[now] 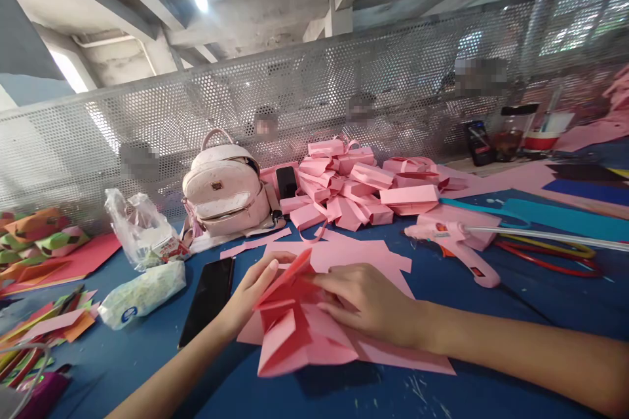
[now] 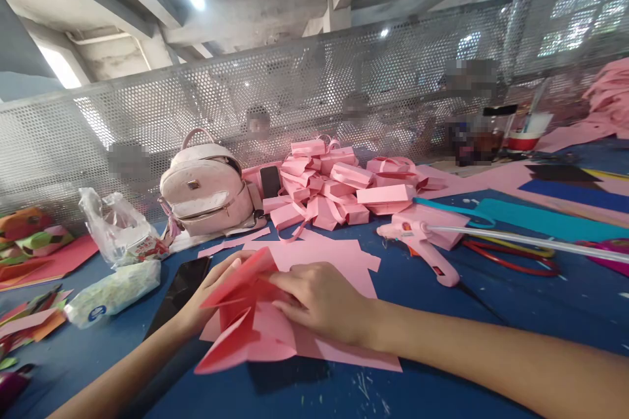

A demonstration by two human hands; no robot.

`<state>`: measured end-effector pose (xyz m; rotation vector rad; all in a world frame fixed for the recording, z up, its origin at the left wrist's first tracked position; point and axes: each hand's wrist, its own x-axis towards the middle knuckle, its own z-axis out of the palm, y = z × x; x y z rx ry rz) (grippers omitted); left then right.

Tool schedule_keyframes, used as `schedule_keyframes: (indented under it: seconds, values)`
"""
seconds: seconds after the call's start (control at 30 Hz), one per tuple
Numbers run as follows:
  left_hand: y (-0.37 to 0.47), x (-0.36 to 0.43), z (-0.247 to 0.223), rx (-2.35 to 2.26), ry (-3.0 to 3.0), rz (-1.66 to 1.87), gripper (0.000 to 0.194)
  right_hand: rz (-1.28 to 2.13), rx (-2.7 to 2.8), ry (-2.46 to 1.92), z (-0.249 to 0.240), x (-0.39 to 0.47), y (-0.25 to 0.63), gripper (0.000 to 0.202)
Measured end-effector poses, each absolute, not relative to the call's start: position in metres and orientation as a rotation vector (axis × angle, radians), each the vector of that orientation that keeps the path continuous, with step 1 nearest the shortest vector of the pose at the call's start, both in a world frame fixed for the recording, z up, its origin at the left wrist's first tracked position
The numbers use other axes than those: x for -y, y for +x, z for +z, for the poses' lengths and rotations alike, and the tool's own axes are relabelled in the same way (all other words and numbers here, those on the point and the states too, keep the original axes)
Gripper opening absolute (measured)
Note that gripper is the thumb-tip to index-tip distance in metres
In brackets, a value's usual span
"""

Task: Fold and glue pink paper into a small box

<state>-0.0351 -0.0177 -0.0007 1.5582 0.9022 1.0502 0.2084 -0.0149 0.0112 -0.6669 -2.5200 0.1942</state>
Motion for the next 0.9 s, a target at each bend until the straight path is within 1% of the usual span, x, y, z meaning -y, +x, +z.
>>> schedule_keyframes:
  seconds: [0.07,0.17,0.27,0.37,0.4,0.47,0.6,0.67,0.8,0.9]
  values:
    - [-0.035,0.017,-0.004,-0.877,1.546,1.044,0.049,0.191,2.511,-0.714,0.013,0.015,0.208,0.035]
    - [-0.038,0.015,-0.007,-0.796,1.514,1.043,0.067,0.216,2.517,-0.768,0.013,0.016,0.208,0.038]
    - [-0.046,0.014,-0.005,-0.684,1.475,0.963,0.084,0.256,2.507,-0.797,0.012,0.015,0.208,0.039]
    - [-0.055,0.013,-0.001,-0.646,1.442,0.861,0.092,0.303,2.495,-0.821,0.01,0.014,0.207,0.04]
    - [-0.058,0.013,0.0,-0.659,1.443,0.844,0.091,0.319,2.496,-0.82,0.01,0.014,0.207,0.039]
    - [-0.062,0.014,-0.001,-0.716,1.456,0.808,0.082,0.325,2.499,-0.796,0.01,0.014,0.208,0.035]
    - [-0.065,0.016,-0.004,-0.877,1.481,0.736,0.051,0.297,2.506,-0.717,0.009,0.014,0.208,0.027]
    - [-0.061,0.018,0.001,-0.918,1.513,0.687,0.04,0.298,2.515,-0.707,0.01,0.015,0.208,0.026]
    - [-0.048,0.025,0.019,-0.918,1.613,0.556,0.025,0.325,2.539,-0.72,0.011,0.016,0.208,0.026]
    - [-0.041,0.03,0.028,-0.934,1.691,0.539,0.023,0.321,2.554,-0.711,0.01,0.016,0.208,0.028]
